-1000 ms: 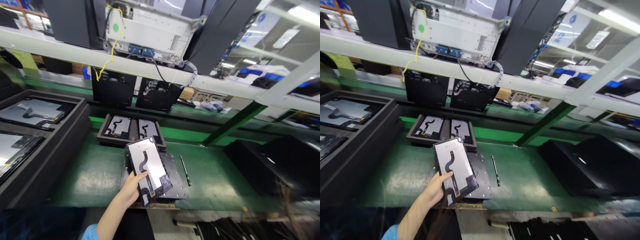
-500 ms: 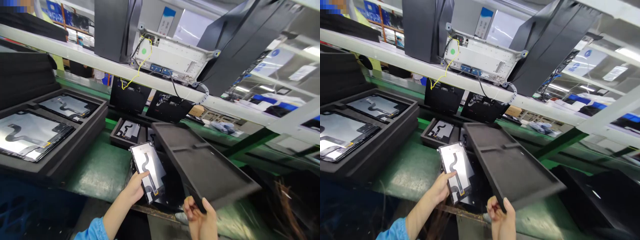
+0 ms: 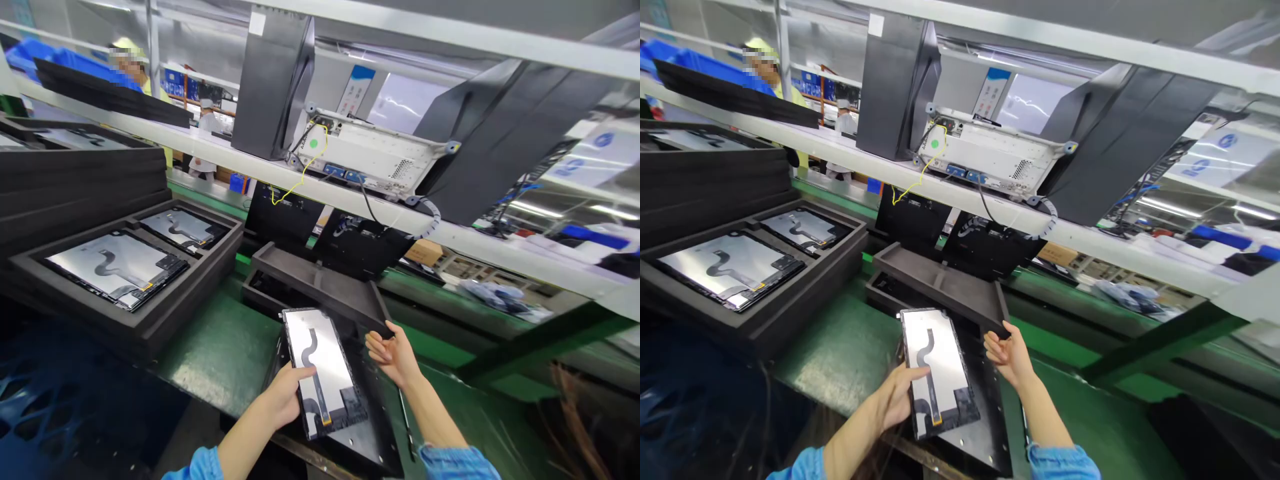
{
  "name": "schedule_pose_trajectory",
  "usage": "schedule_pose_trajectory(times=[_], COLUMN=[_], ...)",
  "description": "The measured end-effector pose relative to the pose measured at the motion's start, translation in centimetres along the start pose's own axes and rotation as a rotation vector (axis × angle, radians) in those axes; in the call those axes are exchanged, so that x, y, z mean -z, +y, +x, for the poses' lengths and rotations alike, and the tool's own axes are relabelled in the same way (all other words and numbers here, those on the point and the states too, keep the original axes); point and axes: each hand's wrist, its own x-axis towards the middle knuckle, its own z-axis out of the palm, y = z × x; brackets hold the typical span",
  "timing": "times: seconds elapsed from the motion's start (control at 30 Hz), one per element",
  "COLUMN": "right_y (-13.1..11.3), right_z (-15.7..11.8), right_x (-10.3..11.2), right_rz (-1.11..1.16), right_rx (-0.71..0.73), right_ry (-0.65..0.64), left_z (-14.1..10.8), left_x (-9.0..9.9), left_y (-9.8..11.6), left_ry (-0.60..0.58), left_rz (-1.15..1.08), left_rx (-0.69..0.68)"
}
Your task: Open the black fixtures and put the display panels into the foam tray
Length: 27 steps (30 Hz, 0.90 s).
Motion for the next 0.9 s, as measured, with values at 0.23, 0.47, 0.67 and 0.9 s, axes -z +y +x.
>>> schedule_pose_trajectory(times=[0.23,0.47,0.67,0.9], right_y=[0.5,-0.1,0.5,1.5], right_z=[2.5,2.6,3.0,1.8], right_x=[2.7,2.9,2.9,3.8], right_rz=[-0.024,-0.046,-0.194,-1.15], right_rx=[-0.076,-0.068,-0.093,0.129], right_ry=[0.021,0.013,0.053,0.388], left_z=[0.1,-0.6,-0.4,-0.3], left_x=[-0.2,-0.6,-0.3,-0.3], left_y=[0.0,0.4,-0.1,-0.1], left_ry=[0.069,0.014,-0.075,-0.097], left_rz=[0.071,0.214,0.326,0.326], left_rx=[0.042,0.085,0.196,0.183])
